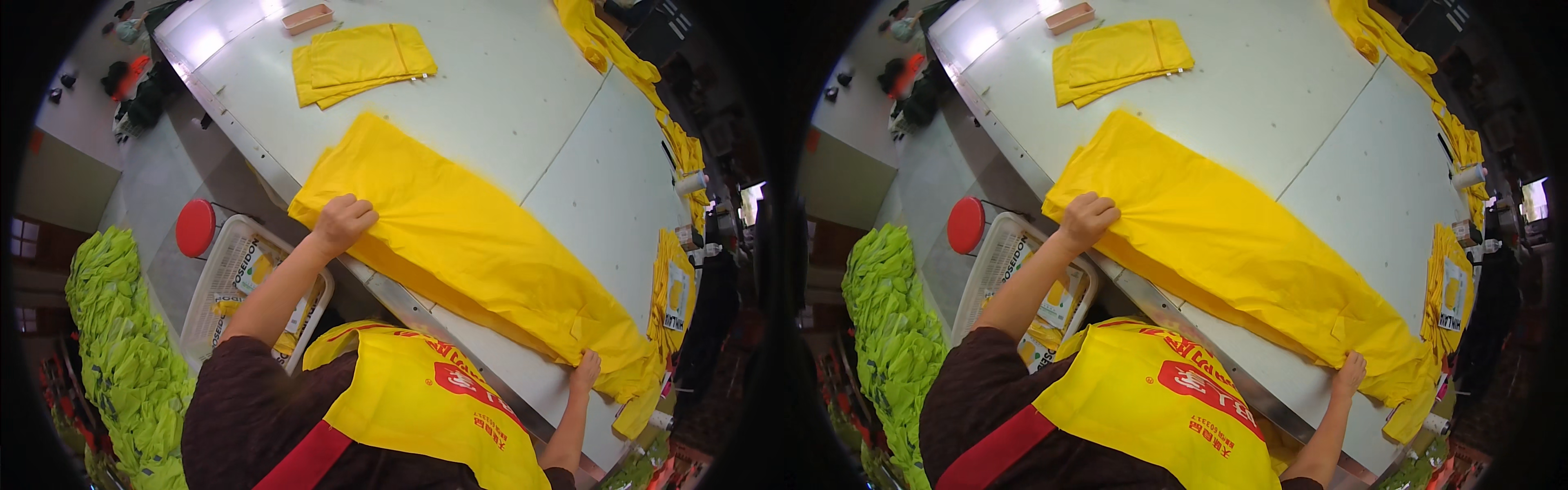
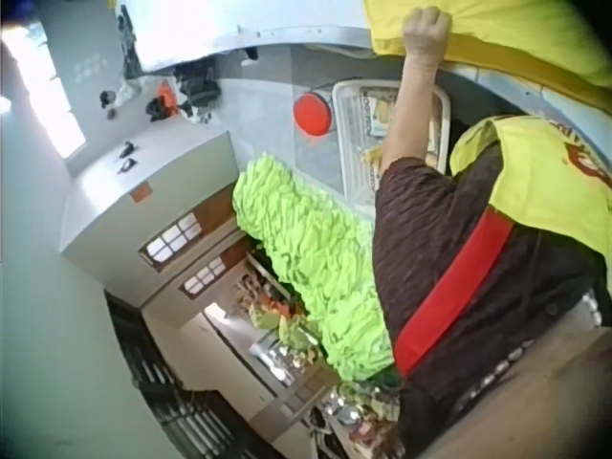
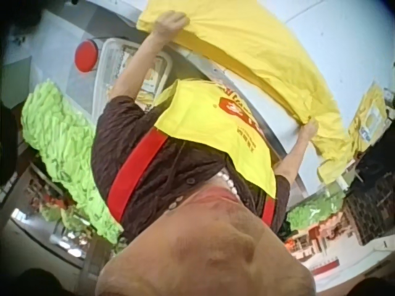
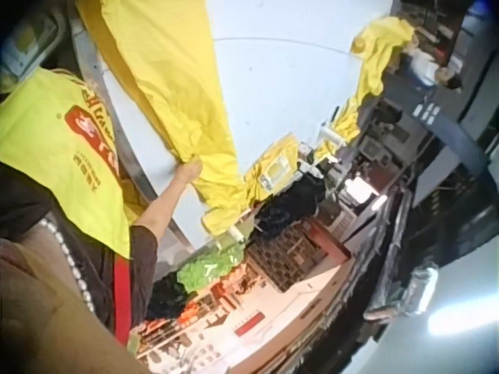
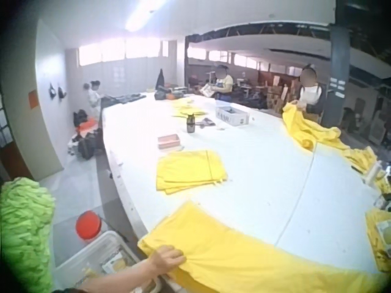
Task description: The person folds yellow garments on a large table, smoothing and aligning them before stacking. The person also handles plastic-wrapped packages labeled POSEIDON, placing them into a basket.
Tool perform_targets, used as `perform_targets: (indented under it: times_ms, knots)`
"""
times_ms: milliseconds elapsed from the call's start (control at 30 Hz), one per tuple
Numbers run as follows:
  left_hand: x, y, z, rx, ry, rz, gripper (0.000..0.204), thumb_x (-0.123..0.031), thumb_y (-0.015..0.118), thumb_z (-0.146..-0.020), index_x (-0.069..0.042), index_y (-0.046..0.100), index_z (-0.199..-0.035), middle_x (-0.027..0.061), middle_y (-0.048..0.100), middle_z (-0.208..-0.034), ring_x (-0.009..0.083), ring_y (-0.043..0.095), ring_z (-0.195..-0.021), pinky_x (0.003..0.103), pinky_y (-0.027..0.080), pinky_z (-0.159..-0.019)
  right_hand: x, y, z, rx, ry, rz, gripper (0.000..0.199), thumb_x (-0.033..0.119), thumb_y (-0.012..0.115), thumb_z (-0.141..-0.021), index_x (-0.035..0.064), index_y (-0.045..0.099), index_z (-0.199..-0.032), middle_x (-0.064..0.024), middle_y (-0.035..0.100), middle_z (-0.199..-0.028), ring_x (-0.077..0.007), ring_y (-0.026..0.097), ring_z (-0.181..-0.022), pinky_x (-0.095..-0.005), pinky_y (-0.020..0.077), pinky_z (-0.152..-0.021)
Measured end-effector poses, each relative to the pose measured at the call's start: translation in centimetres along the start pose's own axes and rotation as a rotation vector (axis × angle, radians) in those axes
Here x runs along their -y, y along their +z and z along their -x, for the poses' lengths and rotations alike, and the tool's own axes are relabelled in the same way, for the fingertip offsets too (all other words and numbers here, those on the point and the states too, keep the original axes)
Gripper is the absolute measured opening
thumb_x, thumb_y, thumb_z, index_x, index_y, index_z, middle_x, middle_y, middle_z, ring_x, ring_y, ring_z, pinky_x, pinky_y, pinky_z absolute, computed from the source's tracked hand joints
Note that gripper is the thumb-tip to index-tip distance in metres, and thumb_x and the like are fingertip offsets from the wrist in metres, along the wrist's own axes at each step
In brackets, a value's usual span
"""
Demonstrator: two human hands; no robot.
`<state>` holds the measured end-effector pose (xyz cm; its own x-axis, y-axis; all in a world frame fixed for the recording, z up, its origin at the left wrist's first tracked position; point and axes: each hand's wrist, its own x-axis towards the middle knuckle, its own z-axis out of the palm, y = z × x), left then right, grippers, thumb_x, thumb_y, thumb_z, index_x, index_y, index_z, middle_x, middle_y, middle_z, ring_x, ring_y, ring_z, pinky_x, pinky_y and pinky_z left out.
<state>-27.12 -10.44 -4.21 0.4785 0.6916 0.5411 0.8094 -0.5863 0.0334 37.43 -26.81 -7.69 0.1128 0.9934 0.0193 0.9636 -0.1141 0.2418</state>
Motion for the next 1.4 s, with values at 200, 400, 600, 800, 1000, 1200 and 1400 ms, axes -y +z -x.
perform_targets:
  times_ms: [200,400,600,800,1000,1200,1400]
  knots:
    - [2.9,2.0,6.8,0.248,-0.197,0.023,0.028,-0.004,0.057,-0.067,-0.012,0.056,-0.093,0.0057,0.053,-0.082,0.025,0.055,-0.072,0.035,0.046,-0.06,0.6,-0.8,-0.2,0.123,0.021,0.068,0.028,0.01,0.053,-0.079,0.008,0.052,-0.107,-0.0103,0.055,-0.098,-0.0324,0.05,-0.097,-0.0402,0.0418,-0.082]
    - [2.3,-2.2,2.8,0.798,-0.459,0.097,0.035,-0.006,0.056,-0.073,-0.014,0.057,-0.108,0.0099,0.058,-0.096,0.0293,0.057,-0.088,0.039,0.047,-0.072,15.4,-13.6,-8.3,0.28,-0.002,-0.144,0.028,0.02,0.055,-0.082,0.0054,0.06,-0.106,-0.0183,0.062,-0.092,-0.0358,0.057,-0.09,-0.0478,0.0452,-0.071]
    - [8.5,1.7,0.6,0.282,-0.774,-0.057,0.049,-0.028,0.066,-0.074,-0.005,0.051,-0.114,0.0155,0.06,-0.105,0.0308,0.058,-0.095,0.038,0.047,-0.081,35.8,-9.7,-8.5,0.012,-0.765,-0.34,0.063,0.036,0.065,-0.075,0.0136,0.043,-0.13,-0.0191,0.039,-0.133,-0.0367,0.028,-0.129,-0.0556,0.0197,-0.103]
    - [12.4,2.3,-0.5,0.42,-1.213,0.498,0.062,-0.033,0.073,-0.069,0.003,0.049,-0.113,0.0185,0.06,-0.104,0.0287,0.059,-0.094,0.036,0.047,-0.082,37.3,-11.6,-12.6,0.449,-0.791,-0.433,0.061,0.034,0.06,-0.08,0.0103,0.04,-0.133,-0.02,0.043,-0.13,-0.0323,0.045,-0.116,-0.0463,0.0371,-0.094]
    - [16.0,2.1,-1.5,0.601,-1.437,1.079,0.065,-0.018,0.071,-0.07,0.004,0.041,-0.123,0.0162,0.057,-0.111,0.0257,0.058,-0.1,0.034,0.05,-0.079,44.2,-14.7,-22.5,1.028,0.087,-1.912,0.067,0.028,0.057,-0.085,0.0075,0.023,-0.14,-0.0114,0.043,-0.13,-0.0238,0.048,-0.112,-0.0349,0.0454,-0.078]
    - [15.4,1.9,-1.9,0.555,-1.431,1.43,0.054,-0.004,0.06,-0.077,0.0,0.038,-0.127,0.0155,0.055,-0.114,0.0237,0.06,-0.097,0.034,0.05,-0.085,50.1,-14.5,-21.4,0.913,0.162,-1.819,0.073,0.026,0.059,-0.084,0.005,0.019,-0.141,-0.0147,0.028,-0.142,-0.0295,0.032,-0.126,-0.0418,0.0397,-0.093]
    - [12.3,-2.7,-5.2,0.465,-1.211,1.772,0.053,0.0,0.058,-0.074,0.0,0.04,-0.124,0.0141,0.054,-0.115,0.0232,0.057,-0.101,0.033,0.048,-0.086,48.2,-10.5,-11.4,0.258,-0.702,-1.067,0.078,0.036,0.059,-0.079,-0.0028,0.024,-0.137,-0.0278,0.019,-0.142,-0.0401,0.02,-0.132,-0.0455,0.0194,-0.107]
